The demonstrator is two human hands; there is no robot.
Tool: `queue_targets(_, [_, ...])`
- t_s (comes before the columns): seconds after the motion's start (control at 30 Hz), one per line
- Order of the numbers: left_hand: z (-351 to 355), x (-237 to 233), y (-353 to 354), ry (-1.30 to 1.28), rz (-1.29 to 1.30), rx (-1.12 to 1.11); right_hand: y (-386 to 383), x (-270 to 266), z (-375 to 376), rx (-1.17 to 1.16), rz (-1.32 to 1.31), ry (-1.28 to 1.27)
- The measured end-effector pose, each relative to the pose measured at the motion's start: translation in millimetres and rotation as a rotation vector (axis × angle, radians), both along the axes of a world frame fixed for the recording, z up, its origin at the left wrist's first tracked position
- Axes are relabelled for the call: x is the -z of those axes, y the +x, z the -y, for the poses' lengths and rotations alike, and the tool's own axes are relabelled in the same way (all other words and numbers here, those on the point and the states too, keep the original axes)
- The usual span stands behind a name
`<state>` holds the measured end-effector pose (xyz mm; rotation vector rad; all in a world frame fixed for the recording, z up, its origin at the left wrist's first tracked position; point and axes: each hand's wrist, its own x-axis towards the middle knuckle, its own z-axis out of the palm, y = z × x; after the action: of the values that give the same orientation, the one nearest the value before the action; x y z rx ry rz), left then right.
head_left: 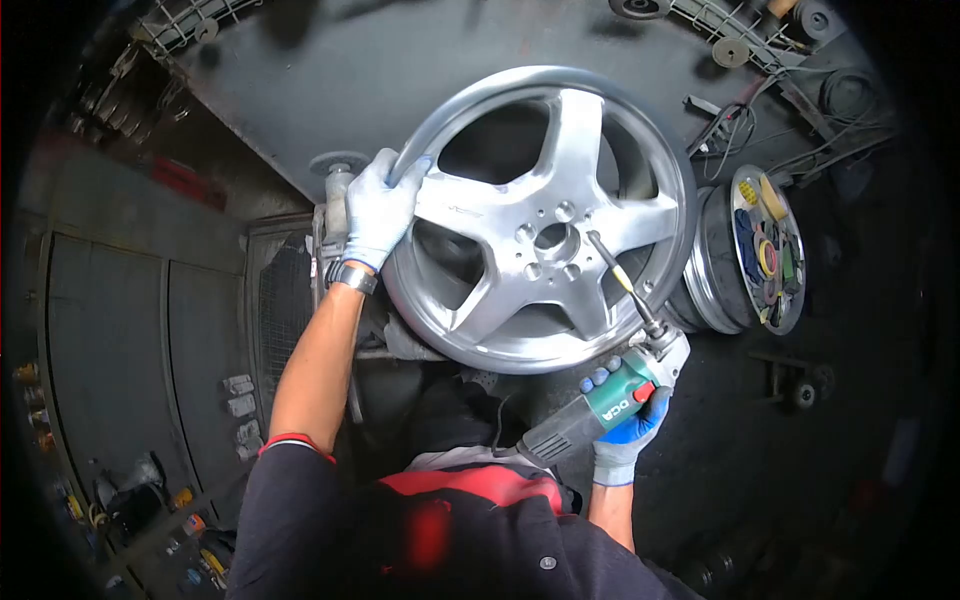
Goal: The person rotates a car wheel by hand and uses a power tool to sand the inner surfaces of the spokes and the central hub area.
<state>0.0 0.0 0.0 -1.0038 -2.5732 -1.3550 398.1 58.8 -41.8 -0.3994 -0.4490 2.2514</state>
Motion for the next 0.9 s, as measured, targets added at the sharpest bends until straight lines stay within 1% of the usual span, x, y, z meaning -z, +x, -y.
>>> queue_targets(0.07, [9.2,14.0,3.8,0.149,0.081,-0.068,-6.7,-8.1,1.8,-0.050,0.017,0.012])
queue_targets(0.1, [9.9,26.2,45.5,0.121,0.132,-0.088,24.0,-19.7,-2.4,-0.066,0.070,-0.016])
queue_targets(0.13, [15.1,24.9,50.5,0.205,0.134,-0.134,11.7,-12.7,-1.5,-0.095,0.041,-0.025])
queue_targets(0.17, [17.9,30.6,68.1,0.296,0.176,-0.181,13.0,-16.8,-3.6,-0.123,0.055,-0.026])
queue_targets(0.2, [20.4,45.6,78.7,0.307,0.228,-0.236,9.9,-17.5,-7.4,-0.138,0.048,-0.049])
queue_targets(0.23, [19.6,59.7,92.8,0.360,0.169,-0.288,9.2,-17.1,-9.3,-0.149,0.051,-0.057])
queue_targets(0.3, [18.3,96.8,118.4,0.419,0.222,-0.398,11.6,-19.6,-17.5,-0.221,0.054,-0.065])
queue_targets(0.37, [5.0,98.3,151.2,0.481,0.242,-0.520,12.1,-17.7,-29.3,-0.266,0.022,-0.053])
queue_targets(0.4, [2.7,96.2,164.3,0.420,0.287,-0.524,14.2,-18.3,-34.5,-0.286,0.042,-0.064])
queue_targets(0.43, [-6.3,109.4,180.1,0.455,0.311,-0.524,22.5,-11.1,-45.9,-0.297,0.089,-0.041])
queue_targets(0.5, [1.6,102.0,199.8,0.133,0.077,-0.492,29.8,-11.0,-51.9,-0.285,0.124,-0.060])
queue_targets(0.53, [5.3,89.2,214.9,0.196,0.176,-0.489,31.0,-13.6,-54.5,-0.279,0.161,-0.035])
queue_targets(0.57, [4.1,58.6,235.0,0.296,0.136,-0.531,32.3,-14.5,-57.1,-0.273,0.193,-0.006])
queue_targets(0.63, [4.5,37.7,259.3,0.330,0.138,-0.286,30.5,-18.9,-59.1,-0.248,0.206,0.014])
queue_targets(0.7, [-9.7,12.2,274.8,0.237,0.561,0.185,29.2,-23.2,-62.8,-0.265,0.199,0.059])
queue_targets(0.73, [-16.8,11.8,269.0,0.237,0.729,0.354,18.0,-30.2,-53.7,-0.212,0.257,0.139])
queue_targets(0.77, [-15.1,16.7,244.3,0.220,0.908,0.528,-9.5,-22.8,-33.9,-0.185,0.288,0.112])
queue_targets(0.83, [-30.4,28.0,235.3,0.307,0.894,0.716,-22.5,-12.5,-22.7,-0.040,0.414,0.128])
queue_targets(0.87, [-37.3,30.7,234.3,0.314,0.913,0.724,-22.7,-11.0,-17.9,-0.022,0.397,0.092])
queue_targets(0.9, [-41.2,33.0,225.3,0.105,0.971,0.783,-30.5,-10.5,-8.4,-0.015,0.418,0.094])
